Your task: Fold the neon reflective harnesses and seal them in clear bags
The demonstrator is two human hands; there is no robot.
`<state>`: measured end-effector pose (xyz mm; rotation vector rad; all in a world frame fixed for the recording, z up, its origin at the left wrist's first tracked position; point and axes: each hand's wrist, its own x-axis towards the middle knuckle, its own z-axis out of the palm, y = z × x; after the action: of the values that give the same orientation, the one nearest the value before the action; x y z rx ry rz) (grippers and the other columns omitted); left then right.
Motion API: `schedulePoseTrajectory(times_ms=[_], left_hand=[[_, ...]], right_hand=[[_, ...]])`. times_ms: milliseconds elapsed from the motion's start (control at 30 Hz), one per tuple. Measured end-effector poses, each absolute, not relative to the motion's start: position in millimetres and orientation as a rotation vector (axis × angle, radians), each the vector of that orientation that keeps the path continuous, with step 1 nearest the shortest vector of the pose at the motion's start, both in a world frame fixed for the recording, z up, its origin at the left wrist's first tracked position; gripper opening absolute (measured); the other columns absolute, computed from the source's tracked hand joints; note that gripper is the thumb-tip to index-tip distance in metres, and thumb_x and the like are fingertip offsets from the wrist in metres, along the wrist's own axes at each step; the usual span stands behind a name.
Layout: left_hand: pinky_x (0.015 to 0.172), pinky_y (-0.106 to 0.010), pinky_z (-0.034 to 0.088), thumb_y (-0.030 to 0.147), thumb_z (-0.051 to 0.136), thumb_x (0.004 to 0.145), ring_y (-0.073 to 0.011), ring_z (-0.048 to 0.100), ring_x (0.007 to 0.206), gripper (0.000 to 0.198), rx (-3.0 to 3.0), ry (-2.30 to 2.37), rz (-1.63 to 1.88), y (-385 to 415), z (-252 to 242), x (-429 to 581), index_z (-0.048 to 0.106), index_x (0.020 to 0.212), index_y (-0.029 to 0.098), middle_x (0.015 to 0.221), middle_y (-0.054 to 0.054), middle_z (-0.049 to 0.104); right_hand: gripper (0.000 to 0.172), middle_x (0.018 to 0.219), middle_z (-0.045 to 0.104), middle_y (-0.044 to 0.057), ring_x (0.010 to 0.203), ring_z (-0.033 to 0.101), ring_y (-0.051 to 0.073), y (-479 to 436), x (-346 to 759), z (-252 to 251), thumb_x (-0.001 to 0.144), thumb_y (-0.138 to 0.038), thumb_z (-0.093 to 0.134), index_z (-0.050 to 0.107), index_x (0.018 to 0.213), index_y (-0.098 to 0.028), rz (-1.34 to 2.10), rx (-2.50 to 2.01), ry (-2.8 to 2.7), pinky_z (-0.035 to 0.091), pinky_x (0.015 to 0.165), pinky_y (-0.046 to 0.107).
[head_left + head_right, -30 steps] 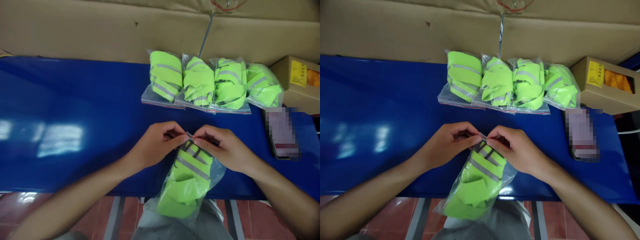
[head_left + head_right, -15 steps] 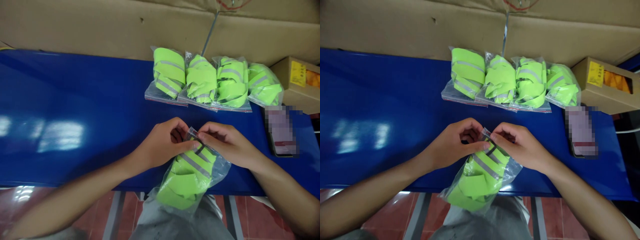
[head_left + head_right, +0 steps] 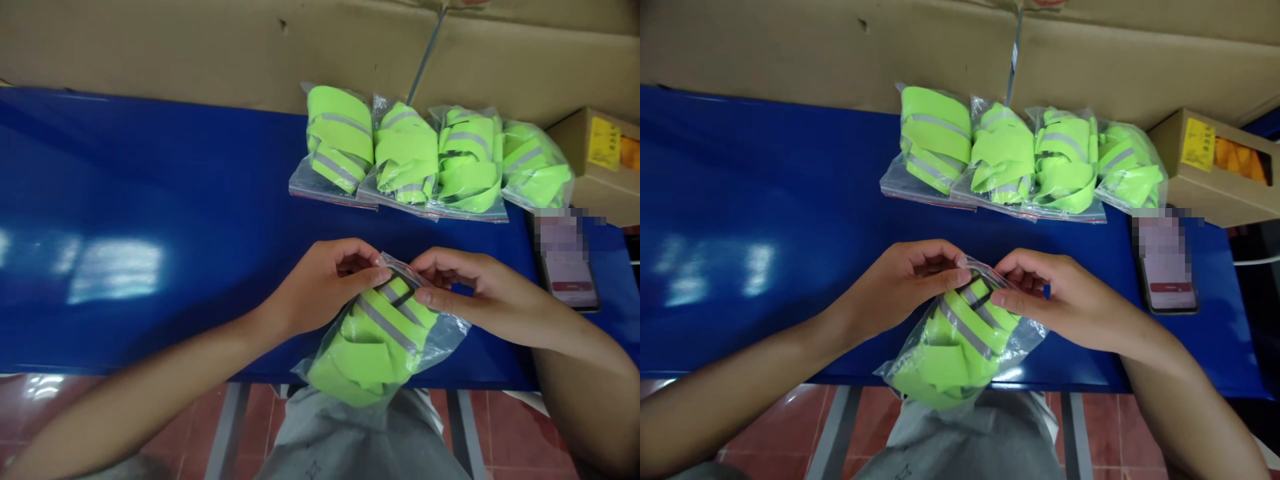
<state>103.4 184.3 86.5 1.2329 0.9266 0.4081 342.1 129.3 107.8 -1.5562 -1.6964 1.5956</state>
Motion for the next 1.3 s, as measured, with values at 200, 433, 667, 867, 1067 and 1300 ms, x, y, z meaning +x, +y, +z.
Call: schedulePoseTrajectory(times_ms=[200,433,667,867,1067,1300], left_hand=[[0.08,-0.022,0.051,0.034,0.06,0.101,-0.0155,0.072,0.095,0.023,1.512,0.946,0.454,180.8,93.6,103.5,0.077,0.104,0.019,0.101,-0.001,0.079],[0.067,-0.021,0.048,0.035,0.064,0.098,-0.0128,0.066,0.078,0.023,1.471,0.933,0.456,184.4,95.0,102.3,0.075,0.096,0.016,0.088,-0.002,0.075],[0.065,-0.021,0.043,0.037,0.07,0.091,-0.011,0.056,0.072,0.022,1.255,0.914,0.437,187.8,93.6,100.3,0.07,0.086,0.015,0.081,-0.001,0.067],[0.068,-0.023,0.046,0.036,0.071,0.086,-0.0127,0.058,0.074,0.02,1.114,0.889,0.372,189.3,92.4,104.1,0.068,0.087,0.016,0.082,-0.001,0.067],[0.069,-0.02,0.045,0.038,0.076,0.088,-0.0112,0.06,0.077,0.023,1.182,0.815,0.335,186.8,85.6,103.7,0.072,0.093,0.016,0.084,-0.001,0.068],[0.065,-0.021,0.042,0.038,0.074,0.089,-0.0115,0.059,0.073,0.024,1.179,0.837,0.262,185.8,87.3,98.9,0.071,0.096,0.016,0.083,-0.002,0.067]], right_hand=[[0.032,0.084,0.065,-0.001,0.072,0.056,0.011,127.6,342.5,104.0,0.095,-0.052,0.068,0.071,0.11,-0.023,1.531,-1.594,-1.728,0.044,0.061,0.023],[0.036,0.081,0.064,0.001,0.071,0.054,0.012,127.8,340.4,104.2,0.094,-0.055,0.068,0.071,0.104,-0.021,1.501,-1.626,-1.665,0.043,0.059,0.023],[0.038,0.071,0.062,0.0,0.062,0.053,0.01,133.3,340.1,103.8,0.086,-0.054,0.077,0.069,0.09,-0.018,1.65,-1.539,-1.45,0.042,0.055,0.021],[0.031,0.077,0.066,0.002,0.067,0.055,0.011,132.4,341.1,107.1,0.093,-0.049,0.07,0.071,0.091,-0.018,1.544,-1.514,-1.639,0.043,0.059,0.022],[0.024,0.086,0.069,0.001,0.074,0.057,0.012,127.3,333.1,106.0,0.102,-0.042,0.059,0.069,0.099,-0.021,1.412,-1.435,-1.837,0.043,0.065,0.022],[0.023,0.086,0.07,0.001,0.071,0.058,0.012,126.6,334.8,104.5,0.095,-0.044,0.068,0.071,0.101,-0.022,1.448,-1.531,-1.813,0.045,0.065,0.023]])
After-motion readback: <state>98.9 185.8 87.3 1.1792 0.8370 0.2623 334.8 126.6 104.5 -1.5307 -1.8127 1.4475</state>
